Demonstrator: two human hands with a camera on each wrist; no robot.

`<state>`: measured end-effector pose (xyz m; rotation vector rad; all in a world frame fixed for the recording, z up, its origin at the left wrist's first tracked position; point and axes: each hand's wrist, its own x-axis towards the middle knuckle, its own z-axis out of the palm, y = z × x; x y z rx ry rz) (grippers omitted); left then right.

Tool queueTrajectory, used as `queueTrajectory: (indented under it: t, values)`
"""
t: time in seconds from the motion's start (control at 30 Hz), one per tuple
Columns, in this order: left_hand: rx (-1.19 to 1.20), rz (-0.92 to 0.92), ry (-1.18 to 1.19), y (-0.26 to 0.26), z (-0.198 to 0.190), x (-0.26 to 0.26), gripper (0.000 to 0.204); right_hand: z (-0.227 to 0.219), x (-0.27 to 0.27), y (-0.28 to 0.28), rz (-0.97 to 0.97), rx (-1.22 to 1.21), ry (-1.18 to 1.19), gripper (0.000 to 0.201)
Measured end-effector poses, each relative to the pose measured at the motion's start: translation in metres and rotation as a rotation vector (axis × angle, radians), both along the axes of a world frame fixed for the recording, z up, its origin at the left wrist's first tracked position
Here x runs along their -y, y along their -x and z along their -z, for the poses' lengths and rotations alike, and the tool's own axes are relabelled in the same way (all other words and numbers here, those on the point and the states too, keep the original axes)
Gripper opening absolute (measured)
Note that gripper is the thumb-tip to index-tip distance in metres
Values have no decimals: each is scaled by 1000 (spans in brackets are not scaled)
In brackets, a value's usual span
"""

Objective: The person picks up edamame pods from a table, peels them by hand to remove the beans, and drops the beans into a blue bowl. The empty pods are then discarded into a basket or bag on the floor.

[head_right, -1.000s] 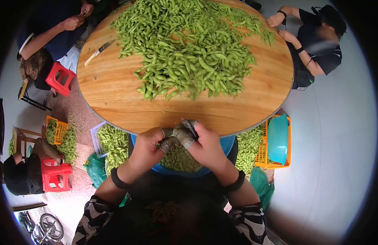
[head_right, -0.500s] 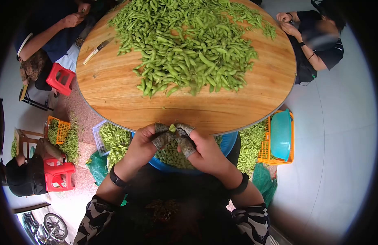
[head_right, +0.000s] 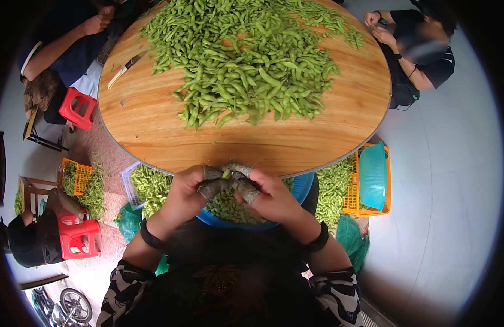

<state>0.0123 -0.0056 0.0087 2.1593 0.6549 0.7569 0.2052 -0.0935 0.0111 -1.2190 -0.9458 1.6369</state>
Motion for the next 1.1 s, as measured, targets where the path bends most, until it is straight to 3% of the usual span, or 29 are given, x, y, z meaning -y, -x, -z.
queueTrajectory:
  t: [0.03, 0.07, 0.1, 0.23, 0.3, 0.33, 0.37, 0.4, 0.47, 0.6, 0.63, 0.67, 0.7, 0.73, 0.77, 0.8, 0.83, 0.9, 0.93, 0.97, 1.0, 1.03, 1.1]
  values:
    - [200, 32, 603, 2, 5, 0, 10, -2, -1, 0, 2, 1, -2, 37]
    - [397, 64, 1208, 3, 7, 1, 8, -6, -1, -1, -10, -171, 66, 36]
    - [394, 65, 1208, 3, 7, 1, 8, -10, -1, -1, -20, -345, 134, 36]
    - [211, 47, 905, -1, 5, 6, 11, -16, 2, 1, 26, -440, 225, 29]
    - [169, 40, 833, -3, 0, 9, 13, -15, 5, 3, 48, -117, 145, 29]
    - [-40, -9, 191, -5, -6, 10, 13, -10, 7, 5, 47, -119, 145, 29]
    - [-244, -55, -456, -6, -10, 11, 14, -2, 10, 7, 47, 144, -101, 34]
    - [-246, -56, -460, -7, -9, 11, 14, 1, 11, 10, 49, 406, -350, 38]
    - [-267, -113, -706, -9, -2, 10, 15, -2, 9, 13, 89, 446, -393, 41]
    - [-341, -139, -631, -13, 7, 13, 9, 9, 10, 6, 107, 591, -514, 40]
    - [-198, -70, -353, -13, 8, 14, 7, 8, 11, 3, 108, 591, -514, 40]
    - [-55, 0, -75, -13, 9, 14, 6, 8, 12, -1, 78, 469, -354, 40]
    - [-55, 1, -75, -12, 3, 13, 6, 7, 13, -4, 48, 345, -194, 41]
    - [0, -28, 548, -10, -8, 9, 6, 3, 13, -7, 48, 346, -193, 41]
    - [58, -57, 1171, -8, -14, 8, 7, -3, 13, -10, 29, 80, -4, 40]
    - [58, -56, 1172, -7, -13, 8, 7, -6, 14, -12, 9, -187, 185, 39]
    - [24, -5, 1085, -6, -10, 9, 8, -6, 13, -10, 10, -187, 185, 39]
    - [-8, 47, 998, -5, -2, 12, 11, -4, 11, -3, 159, 174, -71, 38]
    - [-27, 85, 663, -7, 2, 15, 11, 4, 8, -1, 165, 174, -69, 38]
    - [-43, 122, 325, -8, 5, 17, 13, 16, 4, -1, 224, 501, -375, 38]
    - [-41, 129, 324, -9, 6, 18, 13, 20, 0, 0, 277, 830, -683, 38]
    - [-106, 126, 255, -10, 6, 19, 12, 20, 1, 2, 282, 836, -684, 38]
    - [-158, 127, 175, -12, 3, 21, 12, 16, 1, 4, 176, 1163, -603, 38]
